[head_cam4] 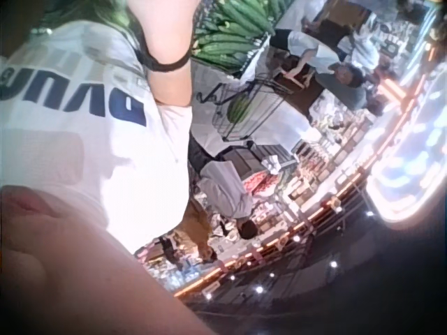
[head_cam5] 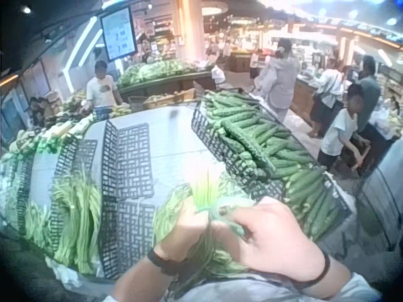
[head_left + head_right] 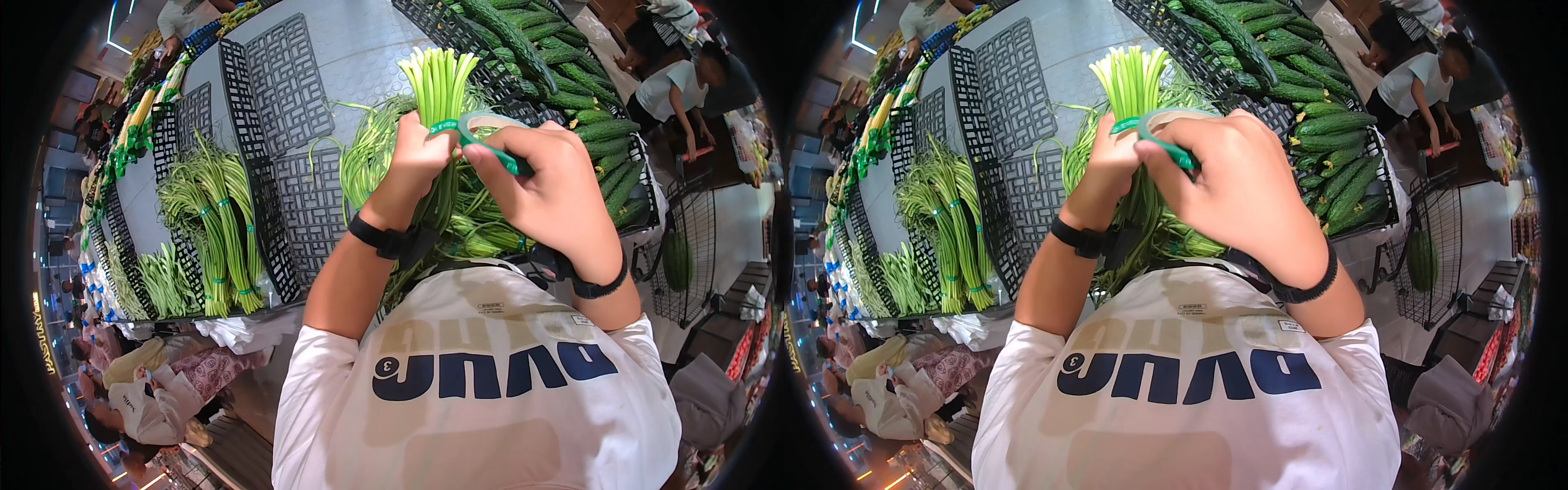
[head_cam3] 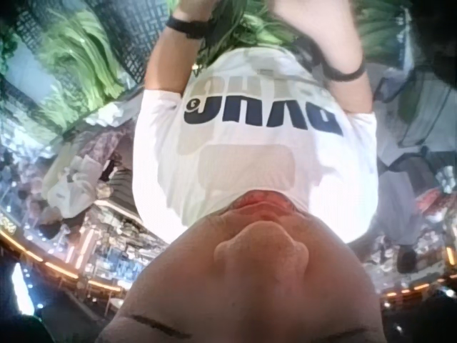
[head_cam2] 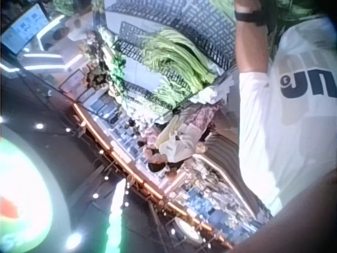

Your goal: The person bundles long green vegetables by hand using plastic ties, wrapping the ties around the stems and tightening them.

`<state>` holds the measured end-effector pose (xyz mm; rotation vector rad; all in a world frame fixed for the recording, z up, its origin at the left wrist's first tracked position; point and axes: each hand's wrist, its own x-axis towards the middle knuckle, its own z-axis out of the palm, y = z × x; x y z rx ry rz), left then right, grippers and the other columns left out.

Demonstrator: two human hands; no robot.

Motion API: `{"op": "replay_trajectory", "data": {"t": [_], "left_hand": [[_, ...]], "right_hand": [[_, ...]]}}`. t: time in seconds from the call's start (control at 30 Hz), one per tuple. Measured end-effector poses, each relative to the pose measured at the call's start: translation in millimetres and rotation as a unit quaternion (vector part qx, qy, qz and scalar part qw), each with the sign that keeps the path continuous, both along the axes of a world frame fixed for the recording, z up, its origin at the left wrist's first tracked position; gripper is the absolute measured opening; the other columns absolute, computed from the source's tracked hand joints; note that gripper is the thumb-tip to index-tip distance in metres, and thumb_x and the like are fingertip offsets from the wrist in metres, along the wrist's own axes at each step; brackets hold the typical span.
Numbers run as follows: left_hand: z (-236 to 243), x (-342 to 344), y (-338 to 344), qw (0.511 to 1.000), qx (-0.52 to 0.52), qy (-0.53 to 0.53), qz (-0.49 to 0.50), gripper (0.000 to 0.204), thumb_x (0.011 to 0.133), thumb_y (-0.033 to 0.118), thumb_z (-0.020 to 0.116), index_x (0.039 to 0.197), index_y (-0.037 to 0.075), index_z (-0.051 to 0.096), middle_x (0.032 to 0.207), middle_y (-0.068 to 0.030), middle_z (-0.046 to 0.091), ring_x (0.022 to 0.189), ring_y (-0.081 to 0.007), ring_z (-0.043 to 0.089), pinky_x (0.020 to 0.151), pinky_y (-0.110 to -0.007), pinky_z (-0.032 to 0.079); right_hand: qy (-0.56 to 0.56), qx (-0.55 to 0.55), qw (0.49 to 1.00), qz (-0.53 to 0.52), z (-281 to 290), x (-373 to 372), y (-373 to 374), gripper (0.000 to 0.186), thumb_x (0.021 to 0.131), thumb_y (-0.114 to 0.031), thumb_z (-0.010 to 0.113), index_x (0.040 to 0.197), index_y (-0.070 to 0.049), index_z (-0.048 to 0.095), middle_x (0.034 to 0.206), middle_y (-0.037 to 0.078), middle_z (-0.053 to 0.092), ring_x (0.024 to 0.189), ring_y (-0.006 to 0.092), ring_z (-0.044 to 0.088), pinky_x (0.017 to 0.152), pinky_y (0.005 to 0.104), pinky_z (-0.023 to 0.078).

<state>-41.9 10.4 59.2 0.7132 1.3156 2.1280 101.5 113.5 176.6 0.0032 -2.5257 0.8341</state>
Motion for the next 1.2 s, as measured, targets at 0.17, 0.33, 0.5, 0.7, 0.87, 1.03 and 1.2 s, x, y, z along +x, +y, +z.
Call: {"op": "replay_trajectory", "data": {"t": [0.17, 0.33, 0.5, 0.7, 0.87, 1.03, 1.2], "left_hand": [[13, 2, -1, 0.986, -0.163, -0.012, 0.024, 0.009, 0.086, 0.007, 0.075, 0.09, 0.001, 0.07, 0.075, -0.0025, 0.066, 0.06, -0.0099, 0.059, 0.054, -0.028, 0.048], [15, 4, -3, 0.99, -0.14, -0.015, -0.023, 0.013, 0.086, 0.01, 0.077, 0.091, 0.0, 0.071, 0.077, -0.0017, 0.067, 0.061, -0.0085, 0.058, 0.055, -0.027, 0.048], [18, 6, -3, 0.988, -0.146, 0.015, -0.036, 0.009, 0.089, 0.007, 0.071, 0.092, 0.0, 0.069, 0.077, -0.0024, 0.066, 0.063, -0.0089, 0.058, 0.057, -0.026, 0.047], [22, 8, -4, 0.985, -0.171, 0.019, -0.021, 0.007, 0.089, 0.004, 0.069, 0.094, 0.0, 0.068, 0.079, -0.0025, 0.066, 0.065, -0.0087, 0.059, 0.058, -0.026, 0.047], [24, 9, -4, 0.984, -0.172, 0.028, -0.026, 0.012, 0.086, 0.005, 0.074, 0.095, 0.0, 0.069, 0.079, -0.0016, 0.066, 0.063, -0.0084, 0.059, 0.057, -0.026, 0.047], [19, 10, -4, 0.986, -0.162, 0.041, -0.028, 0.013, 0.086, 0.007, 0.077, 0.093, 0.001, 0.068, 0.078, -0.001, 0.066, 0.063, -0.0079, 0.058, 0.057, -0.025, 0.046], [27, 16, -7, 0.984, -0.169, 0.047, -0.016, 0.014, 0.087, 0.01, 0.077, 0.09, 0.002, 0.067, 0.077, -0.0001, 0.064, 0.062, -0.0071, 0.057, 0.057, -0.025, 0.045]], "right_hand": [[-0.018, -0.027, 0.997, -0.064, -11, -11, 5, 0.028, 0.094, -0.026, 0.072, 0.08, -0.002, 0.073, 0.054, 0.012, 0.055, 0.043, 0.0256, 0.052, 0.048, 0.0364, 0.038], [-0.071, 0.024, 0.988, -0.132, -16, -17, 8, 0.031, 0.09, -0.035, 0.072, 0.084, -0.005, 0.078, 0.056, 0.016, 0.063, 0.056, 0.0348, 0.066, 0.057, 0.042, 0.053], [-0.091, 0.027, 0.986, -0.134, -11, -18, 11, 0.032, 0.088, -0.034, 0.072, 0.079, -0.004, 0.077, 0.052, 0.015, 0.06, 0.055, 0.0361, 0.065, 0.057, 0.0436, 0.053], [-0.107, -0.063, 0.987, -0.097, -14, -18, 19, 0.029, 0.09, -0.024, 0.065, 0.079, 0.002, 0.074, 0.053, 0.018, 0.058, 0.05, 0.0342, 0.06, 0.054, 0.0418, 0.049], [-0.172, -0.16, 0.972, -0.026, -35, -18, 44, 0.03, 0.092, -0.019, 0.06, 0.082, 0.007, 0.069, 0.058, 0.016, 0.057, 0.05, 0.0208, 0.056, 0.053, 0.0392, 0.045], [-0.18, -0.303, 0.936, -0.014, -53, -19, 50, 0.028, 0.091, -0.02, 0.061, 0.081, 0.006, 0.068, 0.06, 0.008, 0.057, 0.052, 0.0144, 0.054, 0.054, 0.0373, 0.045], [-0.062, -0.197, 0.977, -0.056, -66, -16, 67, 0.03, 0.092, -0.024, 0.065, 0.081, 0.004, 0.068, 0.06, 0.008, 0.057, 0.056, 0.0113, 0.05, 0.054, 0.0321, 0.041]]}}
